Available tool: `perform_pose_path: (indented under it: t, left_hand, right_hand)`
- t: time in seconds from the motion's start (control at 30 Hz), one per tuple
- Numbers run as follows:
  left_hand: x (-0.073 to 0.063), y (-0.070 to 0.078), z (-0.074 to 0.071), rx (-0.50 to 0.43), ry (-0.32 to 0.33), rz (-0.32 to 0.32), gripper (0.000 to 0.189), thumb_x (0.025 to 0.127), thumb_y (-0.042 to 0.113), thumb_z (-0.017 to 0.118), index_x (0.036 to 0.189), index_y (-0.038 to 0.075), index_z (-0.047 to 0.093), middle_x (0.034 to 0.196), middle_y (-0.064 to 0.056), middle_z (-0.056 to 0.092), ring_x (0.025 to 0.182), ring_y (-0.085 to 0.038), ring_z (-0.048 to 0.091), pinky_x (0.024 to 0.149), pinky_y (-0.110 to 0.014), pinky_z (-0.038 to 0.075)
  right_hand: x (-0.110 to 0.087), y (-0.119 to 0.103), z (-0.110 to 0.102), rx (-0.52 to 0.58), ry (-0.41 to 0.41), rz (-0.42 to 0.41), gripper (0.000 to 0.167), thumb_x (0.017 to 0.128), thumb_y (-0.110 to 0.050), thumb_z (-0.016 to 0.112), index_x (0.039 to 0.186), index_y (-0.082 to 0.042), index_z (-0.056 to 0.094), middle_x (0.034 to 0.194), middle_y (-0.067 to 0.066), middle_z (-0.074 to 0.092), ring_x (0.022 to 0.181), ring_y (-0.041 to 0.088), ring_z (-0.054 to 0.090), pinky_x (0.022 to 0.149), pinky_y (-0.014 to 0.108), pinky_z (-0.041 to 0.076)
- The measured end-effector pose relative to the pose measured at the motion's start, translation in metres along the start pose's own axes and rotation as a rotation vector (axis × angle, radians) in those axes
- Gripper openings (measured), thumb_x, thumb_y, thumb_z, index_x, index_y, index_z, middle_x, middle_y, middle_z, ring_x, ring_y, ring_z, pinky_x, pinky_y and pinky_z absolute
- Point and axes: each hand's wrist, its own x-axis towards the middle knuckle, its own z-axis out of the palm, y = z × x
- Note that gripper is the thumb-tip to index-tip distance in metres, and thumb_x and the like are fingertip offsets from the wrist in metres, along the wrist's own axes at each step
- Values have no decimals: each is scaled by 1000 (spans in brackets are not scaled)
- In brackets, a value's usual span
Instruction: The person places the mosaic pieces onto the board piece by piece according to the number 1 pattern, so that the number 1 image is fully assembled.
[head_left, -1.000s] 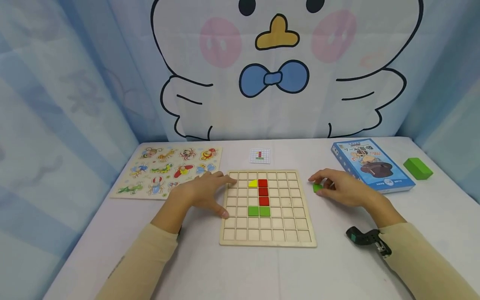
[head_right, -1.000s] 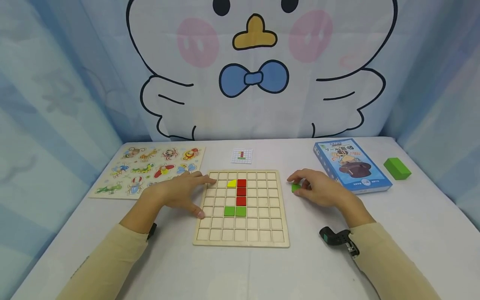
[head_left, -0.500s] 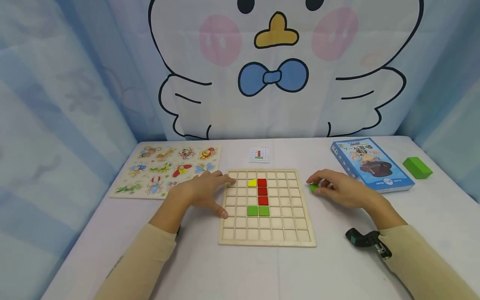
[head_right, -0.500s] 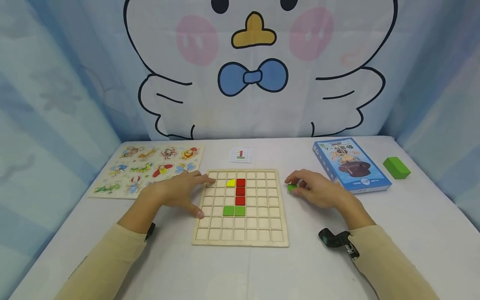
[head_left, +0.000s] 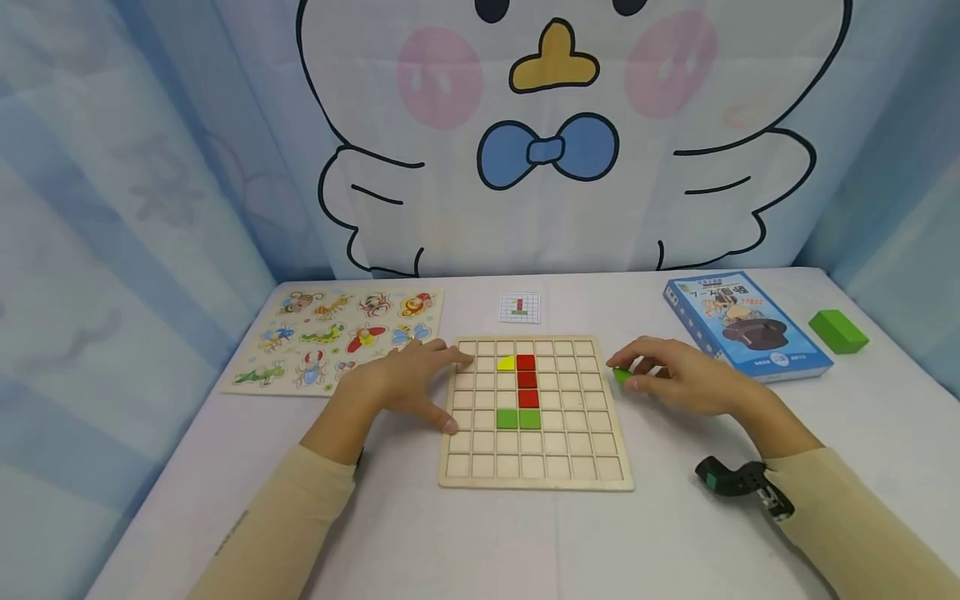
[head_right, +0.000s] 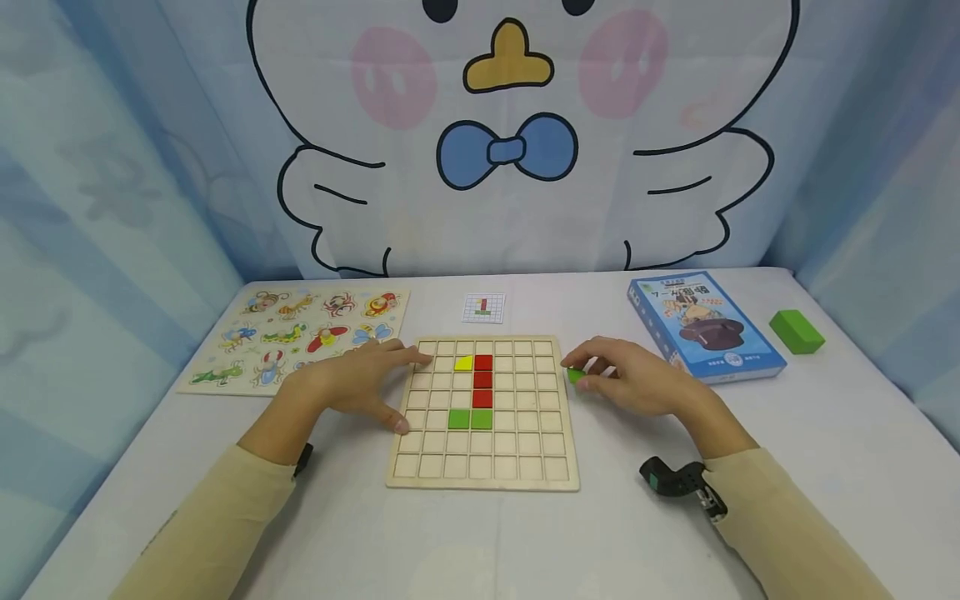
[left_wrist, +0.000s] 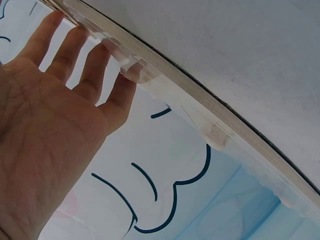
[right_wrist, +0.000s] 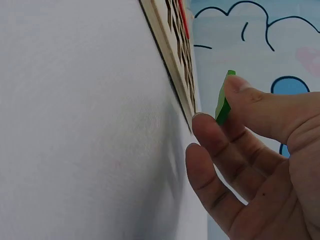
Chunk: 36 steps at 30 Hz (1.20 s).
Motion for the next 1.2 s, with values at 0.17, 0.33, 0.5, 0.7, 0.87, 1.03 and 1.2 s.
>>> perform_pose_path:
  t: [0.17, 0.33, 0.5, 0.7, 0.87, 1.03, 1.2]
  left_hand:
    - [0, 0, -1, -3, -5, -2, 98, 72, 60, 88, 156, 36, 42, 163, -2, 37, 148, -37, 34, 114, -64, 36]
    - [0, -3, -3, 16, -5, 5, 99, 73, 61, 87, 156, 37, 41, 165, -3, 34, 150, -38, 31, 116, -64, 33]
    - [0, -4, -3, 12, -20, -9, 99, 72, 61, 87, 157, 38, 40, 167, -2, 31, 152, -38, 27, 116, -66, 32]
    - [0, -5, -1, 2, -24, -17, 100, 72, 62, 87, 157, 39, 39, 168, -1, 29, 154, -38, 25, 117, -66, 30]
    - [3, -1, 0, 1, -26, -8, 100, 72, 61, 87, 157, 39, 39, 166, 0, 33, 153, -38, 27, 116, -65, 32]
    - [2, -2, 0, 13, -28, 5, 99, 73, 60, 87, 157, 36, 39, 164, -2, 35, 151, -38, 30, 117, -64, 32]
    - [1, -2, -2, 8, -25, 3, 99, 74, 59, 87, 157, 35, 39, 164, -3, 35, 151, -38, 30, 116, -65, 32]
  right_hand:
    - [1, -6, -2, 22, -9, -11, 29, 100, -15, 69, 129, -19, 66, 118, -5, 68, 102, 19, 64, 81, 28, 55]
    - [3, -14, -3, 10, 2, -31, 29, 100, -14, 69, 129, -17, 66, 117, -6, 68, 103, 19, 63, 83, 29, 56]
    - [3, -22, -3, -8, 17, -43, 29, 100, -16, 69, 129, -15, 67, 118, -6, 68, 105, 19, 63, 86, 30, 56]
    - [4, -29, -6, -25, 25, -79, 29, 99, -15, 69, 128, -14, 67, 119, -3, 69, 104, 16, 64, 88, 30, 57]
    - [3, -30, -9, -7, 16, -94, 29, 99, -14, 69, 128, -14, 67, 123, 2, 69, 104, 16, 64, 88, 30, 57]
    - [8, -31, -7, -5, 7, -102, 29, 99, -16, 70, 129, -16, 67, 124, 0, 68, 104, 15, 65, 88, 30, 56]
    - [11, -32, -4, 30, -14, -108, 30, 100, -16, 69, 129, -16, 66, 123, 1, 69, 105, 17, 64, 89, 31, 57]
